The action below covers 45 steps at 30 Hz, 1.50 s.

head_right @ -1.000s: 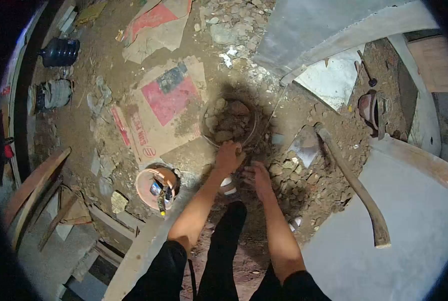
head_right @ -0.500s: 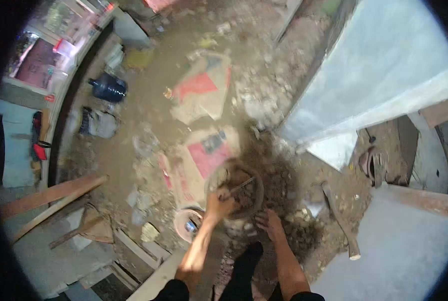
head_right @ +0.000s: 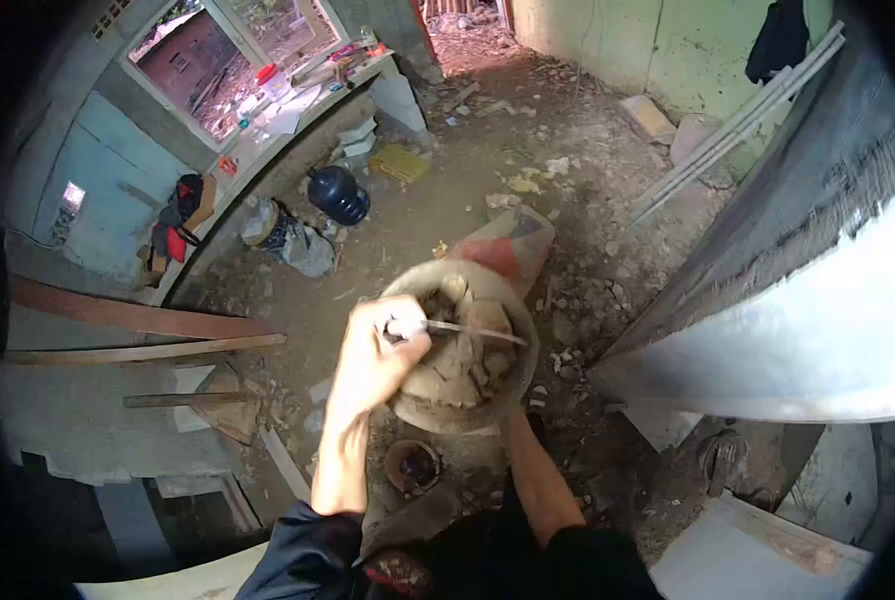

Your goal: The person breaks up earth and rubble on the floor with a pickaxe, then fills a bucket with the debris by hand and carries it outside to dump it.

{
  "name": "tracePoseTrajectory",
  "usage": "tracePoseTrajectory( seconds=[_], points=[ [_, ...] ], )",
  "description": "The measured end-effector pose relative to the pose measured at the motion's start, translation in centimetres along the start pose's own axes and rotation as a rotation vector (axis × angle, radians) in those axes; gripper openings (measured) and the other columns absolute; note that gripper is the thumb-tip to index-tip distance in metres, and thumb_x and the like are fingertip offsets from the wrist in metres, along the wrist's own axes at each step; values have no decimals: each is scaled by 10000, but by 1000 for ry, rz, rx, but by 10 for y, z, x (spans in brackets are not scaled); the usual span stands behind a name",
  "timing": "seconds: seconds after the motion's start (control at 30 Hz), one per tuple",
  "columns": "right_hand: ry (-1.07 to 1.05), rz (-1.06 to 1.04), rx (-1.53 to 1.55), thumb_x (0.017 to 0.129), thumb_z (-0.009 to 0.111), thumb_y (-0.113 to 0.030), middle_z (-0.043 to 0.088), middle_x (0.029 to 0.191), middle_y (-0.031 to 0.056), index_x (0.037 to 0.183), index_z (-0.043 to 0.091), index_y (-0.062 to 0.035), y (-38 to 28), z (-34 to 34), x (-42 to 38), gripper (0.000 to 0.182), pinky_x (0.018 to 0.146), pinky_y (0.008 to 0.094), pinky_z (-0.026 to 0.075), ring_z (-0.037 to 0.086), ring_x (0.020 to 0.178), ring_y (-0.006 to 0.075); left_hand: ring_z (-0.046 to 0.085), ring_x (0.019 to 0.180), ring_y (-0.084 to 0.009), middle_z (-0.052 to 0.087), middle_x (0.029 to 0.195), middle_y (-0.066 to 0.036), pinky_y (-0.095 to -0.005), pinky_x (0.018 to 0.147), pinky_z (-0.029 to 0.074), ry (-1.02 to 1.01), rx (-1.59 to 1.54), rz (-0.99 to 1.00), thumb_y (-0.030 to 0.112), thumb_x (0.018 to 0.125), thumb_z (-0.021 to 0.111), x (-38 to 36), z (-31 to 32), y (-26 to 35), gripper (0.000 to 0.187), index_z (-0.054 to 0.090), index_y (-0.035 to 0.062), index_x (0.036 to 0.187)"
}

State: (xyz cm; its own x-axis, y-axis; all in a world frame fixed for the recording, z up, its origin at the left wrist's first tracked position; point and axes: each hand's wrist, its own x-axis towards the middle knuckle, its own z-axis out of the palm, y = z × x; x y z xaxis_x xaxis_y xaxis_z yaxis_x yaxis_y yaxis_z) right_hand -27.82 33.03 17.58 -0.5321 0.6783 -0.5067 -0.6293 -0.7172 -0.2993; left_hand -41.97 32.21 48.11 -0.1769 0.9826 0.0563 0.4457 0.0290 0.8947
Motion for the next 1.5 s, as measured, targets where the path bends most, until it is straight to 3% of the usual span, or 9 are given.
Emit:
tracePoseTrajectory(
  seconds=[0.2, 0.33, 0.53, 0.7, 0.77, 0.93, 1.17, 1.3, 1.5],
  points=[
    [-27, 2, 25, 1012, 375, -460, 463, 1398, 110, 1429, 379, -68, -108, 79, 108, 572, 1034, 428, 420, 484, 1246, 276, 401, 630, -18, 456, 663, 53, -198, 547, 305, -7, -286, 80, -155, 676, 588, 131, -34, 35, 199, 501, 24, 678],
    [-19, 12, 18, 1008, 375, -470, 461, 1400, 107, 1430, 378, -72, -149, 107, 160, 580, 1035, 429, 418, 481, 1248, 275, 425, 656, -16, 483, 680, 44, -188, 562, 310, 232, -259, 99, -158, 704, 575, 185, -42, 38, 187, 520, 19, 725],
    [-33, 15, -12, 1001, 375, -485, 458, 1402, 104, 1431, 377, -77, -231, 156, 271, 593, 1037, 429, 416, 477, 1252, 274, 382, 624, -34, 454, 674, 46, -214, 552, 316, 30, -164, 293, -114, 672, 614, 318, -49, 27, 180, 526, 24, 746],
    [-72, -40, 0, 996, 375, -498, 455, 1405, 101, 1431, 376, -81, -306, 206, 414, 603, 1038, 430, 414, 474, 1255, 273, 536, 675, -178, 548, 720, -43, -320, 644, 421, -57, 143, 545, 8, 663, 744, 440, -50, 14, 216, 543, 47, 732],
    [-83, -67, 9, 993, 375, -503, 454, 1405, 100, 1432, 375, -83, -344, 228, 472, 607, 1039, 430, 413, 472, 1256, 273, 556, 766, -258, 562, 771, -81, -371, 723, 428, -194, 230, 518, 109, 685, 826, 500, -51, 13, 264, 574, 48, 736],
    [-70, -173, 60, 988, 376, -516, 452, 1408, 97, 1433, 374, -87, -454, 289, 572, 618, 1040, 431, 411, 469, 1259, 272, 547, 786, -279, 555, 774, -92, -400, 749, 441, -223, 302, 537, 105, 785, 759, 657, -42, 0, 162, 625, 17, 758],
    [-30, -304, 80, 980, 376, -534, 448, 1411, 93, 1434, 373, -93, -614, 317, 724, 633, 1042, 432, 409, 464, 1264, 271, 536, 820, -301, 520, 807, -93, -428, 760, 429, -144, 272, 665, 131, 708, 803, 889, -8, -54, 224, 616, 30, 777],
    [-6, -316, 56, 976, 376, -544, 446, 1412, 91, 1434, 372, -97, -721, 336, 818, 641, 1043, 432, 407, 461, 1266, 270, 544, 847, -298, 531, 837, -82, -417, 807, 408, -66, 115, 509, 130, 702, 800, 1017, 32, -49, 337, 648, 49, 991],
    [12, -297, -8, 969, 376, -560, 443, 1415, 88, 1435, 370, -102, -854, 388, 959, 654, 1044, 433, 405, 457, 1270, 269, 525, 862, -259, 519, 857, -54, -377, 817, 407, -23, 248, 740, 85, 711, 712, 1213, 54, -66, 387, 660, 68, 1095]
  ],
)
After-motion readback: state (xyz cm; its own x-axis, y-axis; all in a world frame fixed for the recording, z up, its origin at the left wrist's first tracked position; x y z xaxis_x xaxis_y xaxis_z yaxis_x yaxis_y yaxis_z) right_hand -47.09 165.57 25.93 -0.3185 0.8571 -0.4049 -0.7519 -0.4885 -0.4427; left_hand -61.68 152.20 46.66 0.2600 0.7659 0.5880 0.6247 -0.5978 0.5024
